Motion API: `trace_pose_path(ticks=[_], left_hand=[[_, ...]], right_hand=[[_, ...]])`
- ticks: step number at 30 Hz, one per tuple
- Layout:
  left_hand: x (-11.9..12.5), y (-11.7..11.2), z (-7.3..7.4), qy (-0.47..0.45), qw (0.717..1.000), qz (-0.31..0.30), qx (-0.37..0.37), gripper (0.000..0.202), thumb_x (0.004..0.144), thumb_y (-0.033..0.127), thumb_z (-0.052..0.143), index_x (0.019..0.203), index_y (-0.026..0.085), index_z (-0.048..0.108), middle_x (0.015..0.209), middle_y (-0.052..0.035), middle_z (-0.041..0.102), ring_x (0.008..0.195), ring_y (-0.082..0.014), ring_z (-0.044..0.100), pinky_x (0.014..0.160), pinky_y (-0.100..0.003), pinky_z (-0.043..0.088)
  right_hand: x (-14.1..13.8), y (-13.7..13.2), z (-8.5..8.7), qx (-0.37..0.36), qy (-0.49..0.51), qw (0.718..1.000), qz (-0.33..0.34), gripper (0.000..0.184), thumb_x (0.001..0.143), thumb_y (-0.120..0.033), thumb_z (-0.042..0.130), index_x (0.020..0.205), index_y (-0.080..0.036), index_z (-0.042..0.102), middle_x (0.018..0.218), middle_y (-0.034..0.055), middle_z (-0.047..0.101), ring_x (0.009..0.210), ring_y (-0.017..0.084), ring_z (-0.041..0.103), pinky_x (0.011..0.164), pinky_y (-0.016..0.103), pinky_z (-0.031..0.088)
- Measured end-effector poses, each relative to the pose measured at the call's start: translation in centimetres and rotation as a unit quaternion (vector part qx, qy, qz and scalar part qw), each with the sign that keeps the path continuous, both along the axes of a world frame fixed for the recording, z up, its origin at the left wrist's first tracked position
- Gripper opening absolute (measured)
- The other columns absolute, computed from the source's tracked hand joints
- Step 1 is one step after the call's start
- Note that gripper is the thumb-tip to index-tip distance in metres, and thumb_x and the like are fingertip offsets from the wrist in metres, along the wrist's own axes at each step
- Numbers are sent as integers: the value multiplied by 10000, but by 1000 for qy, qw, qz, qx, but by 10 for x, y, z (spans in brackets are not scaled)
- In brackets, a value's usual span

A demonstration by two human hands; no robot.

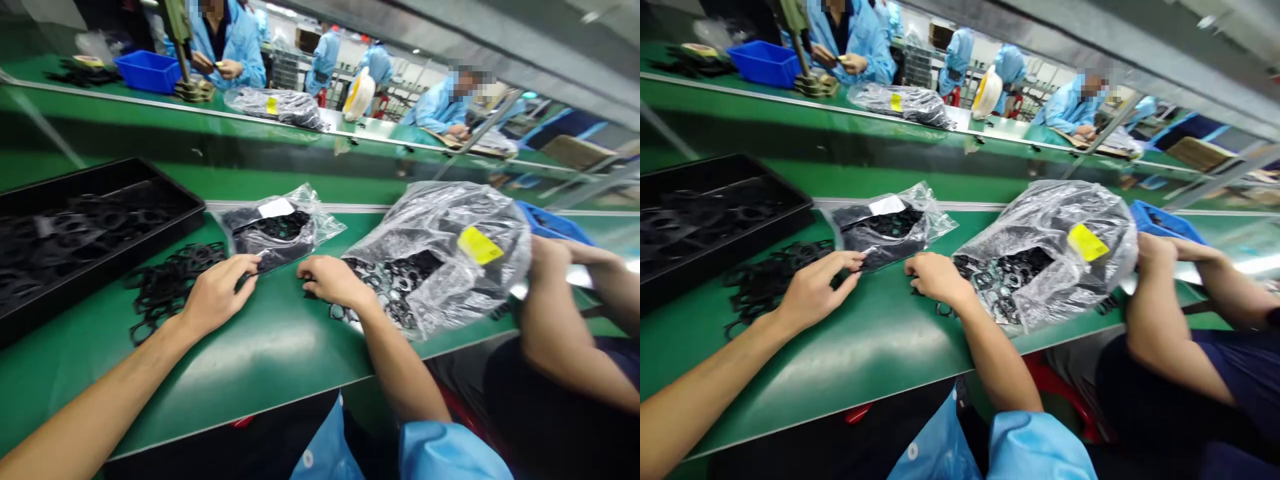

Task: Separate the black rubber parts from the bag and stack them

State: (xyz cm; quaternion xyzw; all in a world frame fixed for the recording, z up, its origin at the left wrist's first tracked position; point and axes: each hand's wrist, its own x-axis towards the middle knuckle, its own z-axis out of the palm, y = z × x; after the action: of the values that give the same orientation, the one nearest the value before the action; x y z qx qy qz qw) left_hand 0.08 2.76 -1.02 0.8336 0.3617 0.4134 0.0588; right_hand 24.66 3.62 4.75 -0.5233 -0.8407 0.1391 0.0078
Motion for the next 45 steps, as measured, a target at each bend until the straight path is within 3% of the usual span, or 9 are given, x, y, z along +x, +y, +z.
trace_pose_path(ticks=[5, 10, 14, 18, 21, 24, 28, 37, 45], left_hand=[[0, -5, -6, 4, 1000, 4, 6, 63, 942, 238, 539, 965, 227, 597, 1062, -44, 748, 941, -215, 733, 864, -318, 554], [1, -9, -5, 2, 999, 38, -8, 97, 956, 290, 519, 959, 223, 589, 1050, -34, 764, 887, -196, 745, 813, -276, 561], [1, -11, -6, 2, 998, 51, -34, 131, 950, 340, 518, 923, 234, 590, 1066, -27, 774, 853, -197, 754, 757, -276, 574], [1, -11, -7, -7, 998, 48, -46, 150, 938, 374, 533, 896, 243, 593, 1051, -17, 786, 790, -192, 759, 709, -275, 582], [2, -11, -6, -22, 997, 42, -53, 157, 924, 386, 543, 864, 247, 585, 1027, -10, 792, 765, -190, 761, 682, -271, 584], [1, -10, -7, -31, 997, 35, -67, 155, 908, 386, 553, 838, 249, 572, 1020, -4, 793, 758, -187, 763, 685, -268, 588], [1, -11, -9, -32, 995, 17, -91, 139, 886, 376, 572, 827, 251, 566, 1007, -9, 790, 798, -197, 764, 687, -271, 590], [4, -14, -2, -54, 996, -17, -68, 127, 903, 282, 580, 790, 227, 561, 1122, -58, 725, 900, -200, 725, 822, -321, 580], [1, -8, -1, -77, 995, 25, -54, 63, 896, 273, 626, 907, 227, 668, 958, -40, 650, 850, -188, 663, 772, -318, 538]], right_hand=[[-10, -6, -5, 40, -14, 999, 14, 142, 906, -147, 642, 1032, -205, 673, 1063, 60, 687, 957, 198, 654, 737, 272, 468], [-11, -11, -3, 48, -85, 993, -61, 318, 885, -454, 702, 1043, -183, 655, 1046, 99, 676, 940, 248, 675, 692, 307, 494], [-12, -12, -7, 24, -53, 998, -3, 230, 880, -291, 723, 1078, -193, 654, 1097, 84, 664, 937, 234, 683, 694, 298, 492], [-17, -14, -13, 9, 52, 992, 115, 317, 833, -115, 726, 1132, -172, 637, 1111, 74, 658, 1012, 218, 657, 813, 293, 502], [-22, -18, -16, -4, 106, 979, 173, 381, 838, -91, 713, 1195, -176, 610, 1127, 67, 654, 1067, 201, 631, 893, 286, 488], [-25, -21, -19, 10, 87, 989, 118, 412, 835, -215, 766, 1211, -173, 605, 1126, 86, 638, 1065, 232, 616, 848, 314, 498], [-26, -21, -21, 24, 48, 997, 53, 308, 839, -353, 769, 1038, -153, 645, 1038, 91, 617, 982, 245, 614, 750, 313, 484], [-37, -26, -24, -53, 164, 982, 83, 268, 828, -147, 721, 1020, -215, 547, 919, -9, 675, 770, 162, 612, 616, 242, 373], [-42, -23, -35, -141, 358, 923, 11, 278, 794, -65, 707, 1046, -175, 664, 901, -5, 674, 672, 93, 614, 704, 212, 479]])
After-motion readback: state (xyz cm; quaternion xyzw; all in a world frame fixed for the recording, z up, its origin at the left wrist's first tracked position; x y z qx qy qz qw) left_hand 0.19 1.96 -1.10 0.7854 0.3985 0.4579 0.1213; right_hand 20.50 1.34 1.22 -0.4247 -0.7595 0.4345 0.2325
